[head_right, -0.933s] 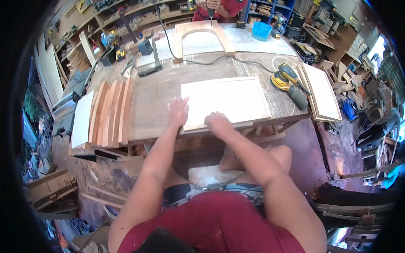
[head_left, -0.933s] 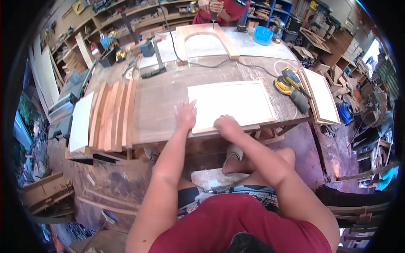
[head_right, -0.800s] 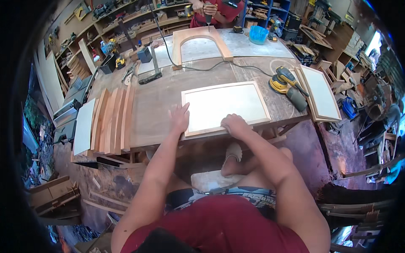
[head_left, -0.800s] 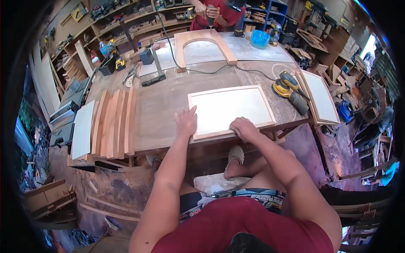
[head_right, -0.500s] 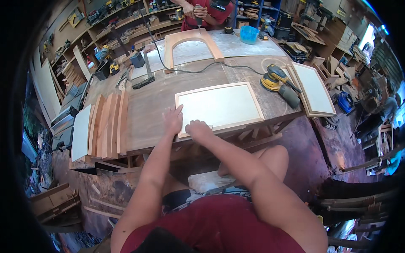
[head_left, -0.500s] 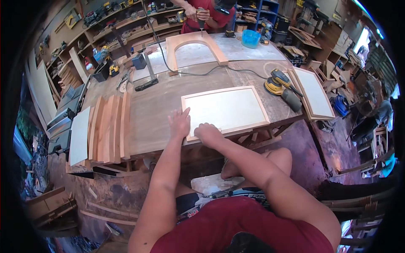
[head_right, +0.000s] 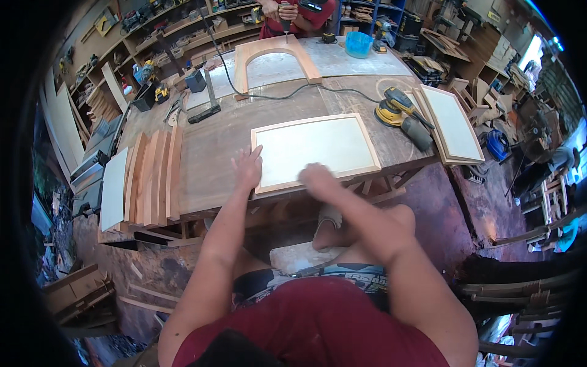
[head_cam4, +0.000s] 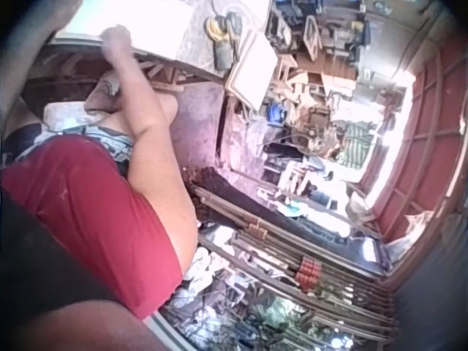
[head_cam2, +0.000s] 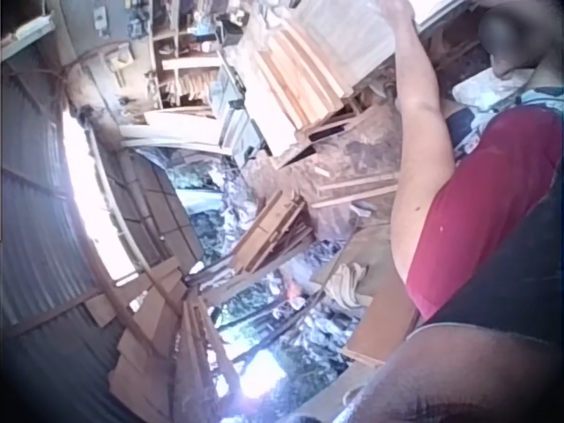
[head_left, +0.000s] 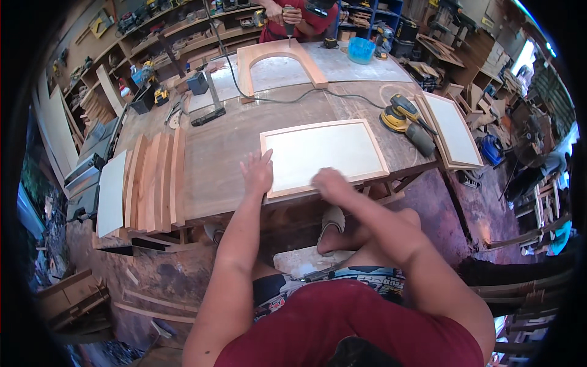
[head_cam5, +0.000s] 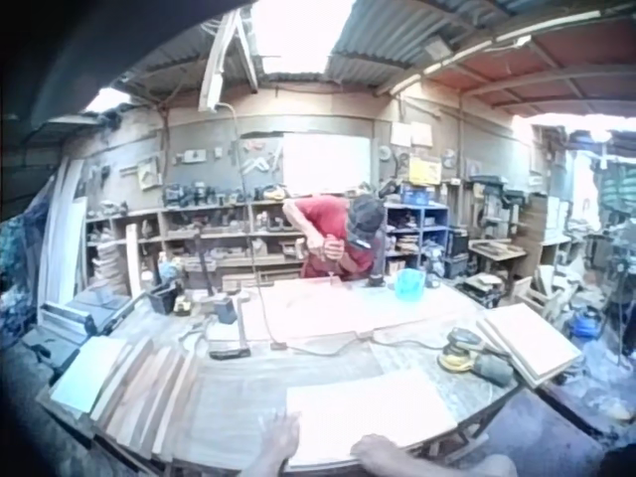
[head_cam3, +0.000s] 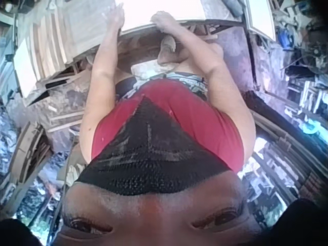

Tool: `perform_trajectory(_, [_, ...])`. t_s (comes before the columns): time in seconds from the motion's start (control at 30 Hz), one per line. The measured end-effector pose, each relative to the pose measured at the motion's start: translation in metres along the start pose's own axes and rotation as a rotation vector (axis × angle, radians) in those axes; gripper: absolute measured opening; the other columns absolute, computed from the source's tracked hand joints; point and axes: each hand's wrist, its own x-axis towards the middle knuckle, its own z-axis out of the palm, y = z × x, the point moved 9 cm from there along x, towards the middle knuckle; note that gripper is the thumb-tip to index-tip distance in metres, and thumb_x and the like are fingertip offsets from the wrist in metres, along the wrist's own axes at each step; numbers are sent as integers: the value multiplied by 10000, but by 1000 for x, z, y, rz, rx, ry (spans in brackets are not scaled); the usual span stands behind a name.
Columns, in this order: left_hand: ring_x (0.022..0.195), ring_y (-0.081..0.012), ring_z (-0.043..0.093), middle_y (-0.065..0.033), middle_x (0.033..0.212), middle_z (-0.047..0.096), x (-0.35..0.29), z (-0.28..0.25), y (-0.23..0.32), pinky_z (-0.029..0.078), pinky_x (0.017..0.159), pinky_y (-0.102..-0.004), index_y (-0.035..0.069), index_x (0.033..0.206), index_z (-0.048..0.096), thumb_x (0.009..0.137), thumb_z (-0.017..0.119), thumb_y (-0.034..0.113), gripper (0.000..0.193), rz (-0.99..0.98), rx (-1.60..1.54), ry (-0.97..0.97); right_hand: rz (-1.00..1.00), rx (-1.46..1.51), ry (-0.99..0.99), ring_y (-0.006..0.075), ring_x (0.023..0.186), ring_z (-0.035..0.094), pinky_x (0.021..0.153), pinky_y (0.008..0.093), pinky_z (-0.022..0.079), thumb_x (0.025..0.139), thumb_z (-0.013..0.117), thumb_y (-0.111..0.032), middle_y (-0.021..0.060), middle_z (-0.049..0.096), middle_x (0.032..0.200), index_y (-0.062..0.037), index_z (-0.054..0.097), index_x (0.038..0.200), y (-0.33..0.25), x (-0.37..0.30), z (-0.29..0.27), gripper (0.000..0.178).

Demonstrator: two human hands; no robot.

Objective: The person aligns and fits a wooden panel into a mitered frame by hand, pressing on the edges and surfaces to ensure a tight fit.

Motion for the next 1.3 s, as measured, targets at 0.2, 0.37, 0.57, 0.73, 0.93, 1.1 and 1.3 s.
perform_trajectory(0.2, [1459, -375, 306, -125, 1564, 378, 4, -3, 3, 152, 1176, -648, 291, 1465, 458, 1006, 449, 325, 460, -7, 18, -38, 38, 17, 40, 345, 920, 610, 811, 455, 497, 832, 560, -119, 148, 628, 920, -102, 678, 868, -80, 52, 33, 124])
perform_trajectory(0.37, [1471, -369, 289, -128, 1567, 380, 4, -5, 1, 149, 1183, -640, 304, 1469, 447, 1019, 438, 331, 451, 17, 54, 3, 67, -153, -52, 365, 914, 622, 831, 473, 506, 811, 537, -54, 176, 655, 894, -75, 688, 815, -9, 16, 4, 152])
perform_trajectory(0.57, [1486, -370, 264, -134, 1584, 358, 2, 3, 0, 103, 1193, -634, 333, 1469, 442, 1018, 449, 332, 452, -13, -16, -10, 203, -28, 99, 362, 953, 587, 864, 473, 470, 870, 560, -94, 149, 648, 935, -86, 700, 913, 76, -50, -48, 146])
perform_trajectory(0.73, [1486, -368, 267, -134, 1581, 363, 1, 7, 0, 96, 1194, -630, 344, 1471, 445, 1017, 448, 331, 454, -17, 31, -23, 167, 52, 56, 354, 954, 601, 862, 464, 484, 860, 571, -134, 153, 648, 940, -84, 708, 902, -25, 15, 16, 152])
perform_trajectory(0.93, [1477, -380, 281, -139, 1577, 367, -1, 6, -6, 102, 1186, -647, 326, 1471, 450, 1011, 453, 333, 459, -2, 1, -8, 87, 46, 74, 346, 970, 601, 869, 439, 490, 844, 568, -95, 129, 645, 943, -111, 721, 922, -44, 20, 11, 172])
perform_trajectory(1.1, [1472, -387, 287, -137, 1579, 364, 9, -8, 3, 110, 1185, -648, 302, 1461, 461, 1011, 458, 323, 451, 36, 13, 50, 86, -15, 127, 351, 957, 589, 870, 448, 486, 802, 580, -58, 128, 638, 951, -112, 714, 948, 62, -52, -45, 206])
perform_trajectory(1.3, [1483, -373, 263, -130, 1582, 356, -2, -2, 2, 122, 1182, -652, 308, 1463, 456, 1010, 467, 303, 453, -15, 38, -19, 160, -51, 86, 347, 928, 628, 832, 460, 516, 813, 537, -60, 162, 661, 913, -79, 706, 860, 5, -20, -14, 176])
